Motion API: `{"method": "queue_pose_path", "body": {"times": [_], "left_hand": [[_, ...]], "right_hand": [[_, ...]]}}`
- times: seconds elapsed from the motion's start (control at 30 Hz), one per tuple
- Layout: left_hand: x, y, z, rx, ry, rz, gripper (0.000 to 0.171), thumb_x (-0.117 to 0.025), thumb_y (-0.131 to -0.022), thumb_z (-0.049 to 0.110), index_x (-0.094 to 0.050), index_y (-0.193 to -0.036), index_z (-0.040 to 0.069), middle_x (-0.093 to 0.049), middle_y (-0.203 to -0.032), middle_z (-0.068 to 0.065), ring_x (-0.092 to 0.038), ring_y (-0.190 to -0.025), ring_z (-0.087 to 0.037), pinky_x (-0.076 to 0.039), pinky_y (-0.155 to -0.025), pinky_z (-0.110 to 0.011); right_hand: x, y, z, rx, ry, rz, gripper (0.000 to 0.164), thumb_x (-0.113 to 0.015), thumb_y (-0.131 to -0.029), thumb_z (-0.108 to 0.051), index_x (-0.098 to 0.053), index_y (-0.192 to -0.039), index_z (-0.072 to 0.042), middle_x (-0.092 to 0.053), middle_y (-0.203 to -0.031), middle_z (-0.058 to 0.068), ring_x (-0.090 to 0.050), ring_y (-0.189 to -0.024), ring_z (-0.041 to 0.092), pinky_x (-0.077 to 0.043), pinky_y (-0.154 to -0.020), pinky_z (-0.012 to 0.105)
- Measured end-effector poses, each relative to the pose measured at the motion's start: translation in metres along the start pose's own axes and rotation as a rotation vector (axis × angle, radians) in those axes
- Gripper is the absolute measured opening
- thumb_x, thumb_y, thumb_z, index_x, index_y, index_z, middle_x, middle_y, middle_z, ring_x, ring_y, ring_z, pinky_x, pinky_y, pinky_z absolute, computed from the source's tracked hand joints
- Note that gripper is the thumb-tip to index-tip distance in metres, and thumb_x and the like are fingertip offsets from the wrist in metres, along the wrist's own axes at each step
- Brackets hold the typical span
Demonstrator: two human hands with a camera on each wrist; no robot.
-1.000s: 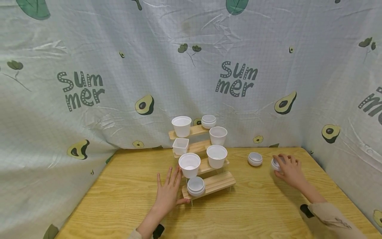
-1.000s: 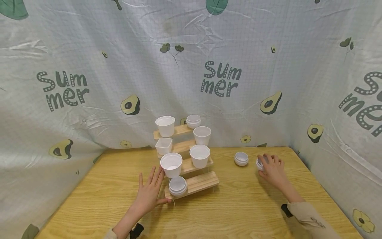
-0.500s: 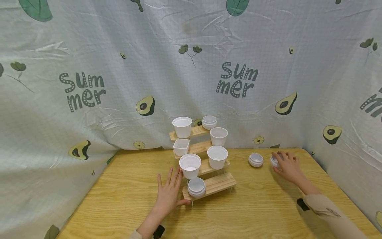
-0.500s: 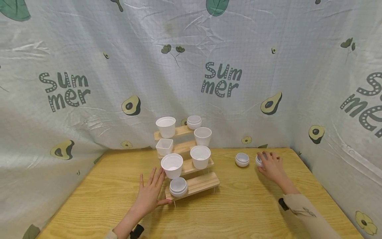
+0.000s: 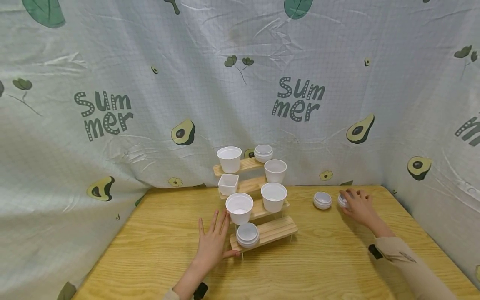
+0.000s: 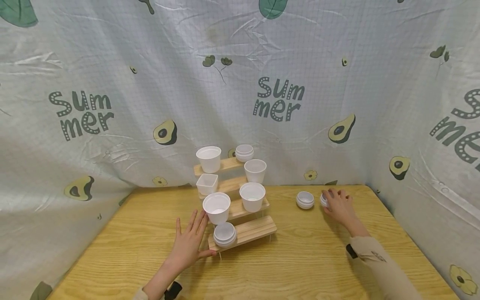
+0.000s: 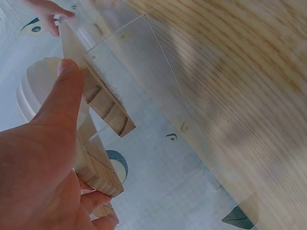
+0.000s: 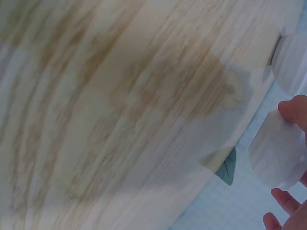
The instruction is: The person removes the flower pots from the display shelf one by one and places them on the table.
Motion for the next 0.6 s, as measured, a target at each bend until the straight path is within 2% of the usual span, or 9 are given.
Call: {"method": "queue_pose_path", "body": {"times": [0.3, 0.6], "left_hand": [[-0.001, -0.001, 0.001, 0.006, 0.004, 0.0, 0.105, -0.06, -0.057, 0.068, -0.033, -0.137, 0.005, -0.029, -0.145, -0.01, -0.027, -0.133, -0.031, -0.022, -0.098, -0.065], [0.001, -0.002, 0.002, 0.01, -0.013, 0.002, 0.105, -0.059, -0.057, 0.069, -0.033, -0.137, 0.005, -0.029, -0.145, -0.01, -0.028, -0.133, -0.03, -0.023, -0.098, -0.064]], "right_hand": [[-0.011, -0.009, 0.003, -0.031, -0.01, -0.067, 0.049, -0.067, -0.076, -0.017, -0.048, -0.119, -0.003, -0.046, -0.113, 0.024, -0.041, -0.1, 0.046, -0.029, -0.075, 0.065], [-0.016, -0.015, 0.002, -0.013, 0.021, -0.089, 0.047, -0.066, -0.077, -0.019, -0.049, -0.118, -0.002, -0.047, -0.111, 0.023, -0.043, -0.101, 0.044, -0.031, -0.073, 0.064]]}}
Point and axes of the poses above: each hand's wrist, its own y-axis away from the middle knuckle, its own x-axis out of the back of the hand, z = x × y, the point moved 2 cm from there along -y, towards the middle knuckle
